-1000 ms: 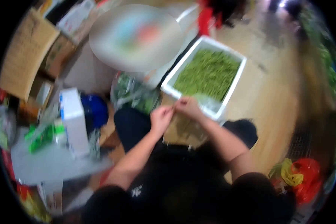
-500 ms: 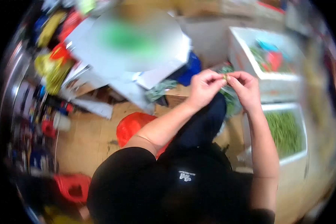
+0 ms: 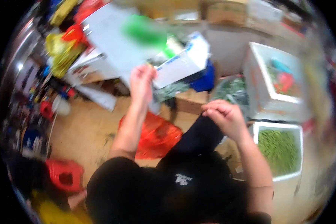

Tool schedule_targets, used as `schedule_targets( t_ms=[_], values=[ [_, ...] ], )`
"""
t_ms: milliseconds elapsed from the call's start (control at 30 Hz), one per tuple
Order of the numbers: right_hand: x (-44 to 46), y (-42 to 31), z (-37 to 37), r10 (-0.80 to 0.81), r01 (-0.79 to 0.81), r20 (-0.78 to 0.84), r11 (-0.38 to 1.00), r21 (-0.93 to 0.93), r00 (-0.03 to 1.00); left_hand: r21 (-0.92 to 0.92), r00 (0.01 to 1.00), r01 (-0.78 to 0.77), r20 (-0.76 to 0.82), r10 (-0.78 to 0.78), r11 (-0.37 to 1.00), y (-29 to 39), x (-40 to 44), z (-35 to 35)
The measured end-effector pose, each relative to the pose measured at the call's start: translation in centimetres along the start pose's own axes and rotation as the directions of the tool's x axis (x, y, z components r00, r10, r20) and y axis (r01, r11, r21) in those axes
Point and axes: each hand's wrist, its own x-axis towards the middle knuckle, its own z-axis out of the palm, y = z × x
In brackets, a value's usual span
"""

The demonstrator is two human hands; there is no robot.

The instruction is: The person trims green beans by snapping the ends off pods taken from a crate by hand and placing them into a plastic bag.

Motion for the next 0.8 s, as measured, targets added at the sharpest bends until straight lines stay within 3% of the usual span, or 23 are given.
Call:
schedule_targets(
  t_ms=[67,100,133,167,200,267,333,367,467,500,533,567,600,633,667,733,800],
  values=[
    [-3.0,2.0,-0.9,0.037,-0.035,-0.156,0.999,0.015,0.987,0.133,0.930,0.225,0.266,-0.253,0.965,-5.0,-5.1,5.1],
    [-4.6,2.9,-1.6,0.080,-0.086,-0.250,0.996,-0.014,0.965,0.253,0.856,0.217,0.414,-0.309,0.943,-7.2,-7.5,6.7],
    [-6.0,3.7,-2.1,0.115,-0.131,-0.333,0.991,-0.026,0.936,0.239,0.785,0.266,0.509,-0.353,0.934,-6.4,-10.0,9.3],
    [-7.0,4.0,-4.0,0.211,-0.188,-0.407,0.977,0.097,0.889,0.114,0.725,0.439,0.540,-0.427,0.891,-8.9,-11.7,12.1],
    [-8.9,4.1,-4.6,0.291,-0.206,-0.456,0.952,0.228,0.841,0.052,0.679,0.462,0.622,-0.390,0.886,-10.1,-13.8,13.7],
    [-12.1,4.4,-6.1,0.303,-0.194,-0.524,0.948,0.252,0.796,0.028,0.607,0.492,0.705,-0.366,0.870,-10.3,-16.7,17.3],
    [-14.5,3.9,-8.1,0.291,-0.242,-0.580,0.956,0.163,0.760,0.039,0.519,0.561,0.761,-0.389,0.827,-10.1,-18.5,20.1],
    [-15.3,3.1,-8.6,0.321,-0.201,-0.589,0.944,0.262,0.741,0.074,0.502,0.515,0.782,-0.370,0.854,-10.5,-19.1,20.9],
    [-15.2,3.0,-7.9,0.287,-0.172,-0.671,0.957,0.234,0.684,0.193,0.454,0.494,0.774,-0.441,0.848,-10.7,-18.3,20.5],
    [-14.8,3.2,-8.0,0.142,-0.244,-0.703,0.969,-0.046,0.697,0.134,0.472,0.501,0.786,-0.399,0.855,-12.6,-18.3,19.5],
    [-13.4,2.1,-7.9,0.108,-0.246,-0.661,0.962,-0.119,0.742,0.146,0.466,0.342,0.832,-0.303,0.928,-12.9,-18.4,19.2],
    [-11.6,-0.3,-7.4,-0.109,-0.136,-0.532,0.906,-0.401,0.840,0.136,0.454,0.174,0.868,-0.202,0.975,-13.2,-18.5,19.0],
    [-10.0,-2.3,-6.4,-0.367,0.169,-0.346,0.857,-0.487,0.863,0.133,0.412,0.142,0.893,-0.181,0.981,-11.2,-18.8,19.2],
    [-8.2,-4.4,-4.4,-0.309,0.183,-0.149,0.819,-0.543,0.939,0.219,0.452,0.389,0.800,-0.393,0.895,-12.8,-19.1,18.4],
    [-7.4,-6.8,-3.2,-0.453,0.393,-0.010,0.785,-0.479,0.892,0.220,0.468,0.624,0.663,-0.584,0.750,-14.4,-19.5,17.7],
    [-6.4,-8.1,-0.6,-0.580,0.568,0.072,0.756,-0.325,0.812,0.211,0.400,0.625,0.741,-0.540,0.752,-11.6,-19.3,18.0],
    [-7.3,-7.4,-1.5,-0.511,0.486,0.037,0.791,-0.371,0.859,0.216,0.388,0.674,0.710,-0.588,0.706,-11.5,-19.3,17.9]
  ],
)
